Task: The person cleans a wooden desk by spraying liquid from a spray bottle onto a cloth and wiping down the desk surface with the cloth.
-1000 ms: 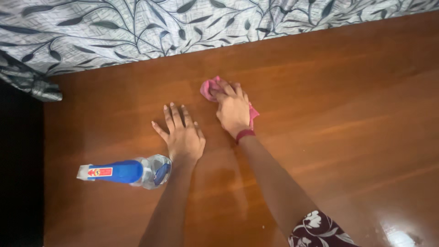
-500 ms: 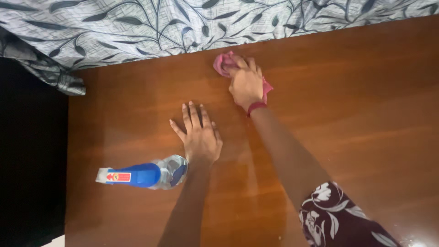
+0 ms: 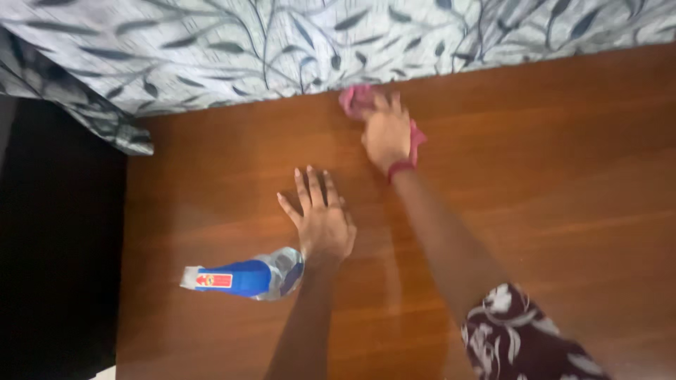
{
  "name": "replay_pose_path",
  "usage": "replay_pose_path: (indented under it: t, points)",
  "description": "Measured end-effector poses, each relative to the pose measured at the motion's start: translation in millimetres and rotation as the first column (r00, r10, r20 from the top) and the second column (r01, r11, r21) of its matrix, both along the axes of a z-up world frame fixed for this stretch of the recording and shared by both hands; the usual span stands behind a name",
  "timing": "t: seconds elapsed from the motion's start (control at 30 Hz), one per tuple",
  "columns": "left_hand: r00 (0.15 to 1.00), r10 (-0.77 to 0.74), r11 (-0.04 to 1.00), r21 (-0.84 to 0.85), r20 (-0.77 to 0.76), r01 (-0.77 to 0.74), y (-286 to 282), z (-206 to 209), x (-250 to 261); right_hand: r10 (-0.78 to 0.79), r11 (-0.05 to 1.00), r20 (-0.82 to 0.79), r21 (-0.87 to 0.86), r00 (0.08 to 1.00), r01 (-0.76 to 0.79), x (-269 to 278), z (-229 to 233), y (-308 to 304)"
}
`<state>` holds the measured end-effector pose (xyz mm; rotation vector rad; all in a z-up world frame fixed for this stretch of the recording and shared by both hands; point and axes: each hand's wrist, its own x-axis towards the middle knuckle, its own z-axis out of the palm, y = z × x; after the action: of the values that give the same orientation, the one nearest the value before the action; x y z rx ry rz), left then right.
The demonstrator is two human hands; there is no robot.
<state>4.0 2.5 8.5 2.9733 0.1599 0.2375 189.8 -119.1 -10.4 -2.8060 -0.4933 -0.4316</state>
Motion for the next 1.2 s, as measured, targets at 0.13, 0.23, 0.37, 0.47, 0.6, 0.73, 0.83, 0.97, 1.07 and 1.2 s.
replay_pose_path:
  t: [0.13, 0.23, 0.37, 0.47, 0.6, 0.73, 0.83, 0.97, 1.07, 1.2]
  points:
    - [0.997, 0.011, 1.000, -0.008, 0.074, -0.011, -2, -5, -2, 0.052, 0.996, -0.050, 0.077, 0.997, -0.048, -58, 0, -1]
    - [0.999, 0.012, 1.000, -0.027, 0.044, -0.011, 1, -5, -2, 0.143, 0.977, 0.018, 0.156, 0.989, -0.145, -112, -2, -12]
    - [0.956, -0.096, 0.983, -0.124, 0.277, 0.135, 1, 6, -8, 0.104, 0.988, -0.118, 0.122, 0.988, -0.090, -182, 6, -29]
    - [0.906, -0.230, 0.953, -0.108, 0.356, 0.285, -2, 17, -21, 0.178, 0.963, -0.077, 0.217, 0.981, -0.158, -235, 20, -50]
    - [0.868, -0.430, 0.896, -0.004, 0.249, 0.445, -13, 27, -56, 0.156, 0.974, -0.084, 0.180, 0.984, -0.139, -296, 32, -80]
    - [0.877, -0.424, 0.893, -0.054, 0.226, 0.446, -24, 31, -105, 0.183, 0.967, -0.124, 0.202, 0.975, -0.156, -357, 35, -108]
    - [0.901, -0.393, 0.908, -0.077, 0.183, 0.411, -25, 27, -138, 0.166, 0.971, -0.162, 0.197, 0.973, -0.132, -403, 26, -127]
    - [0.925, -0.350, 0.931, -0.055, 0.146, 0.361, -25, 22, -172, 0.251, 0.960, -0.100, 0.155, 0.963, -0.234, -439, 22, -157]
    - [0.934, -0.315, 0.945, -0.033, 0.167, 0.324, -23, 19, -185, 0.300, 0.951, -0.068, 0.097, 0.952, -0.293, -447, 21, -179]
    - [0.951, -0.286, 0.958, 0.002, 0.115, 0.288, -23, 15, -193, 0.246, 0.966, -0.133, 0.113, 0.960, -0.232, -425, 12, -201]
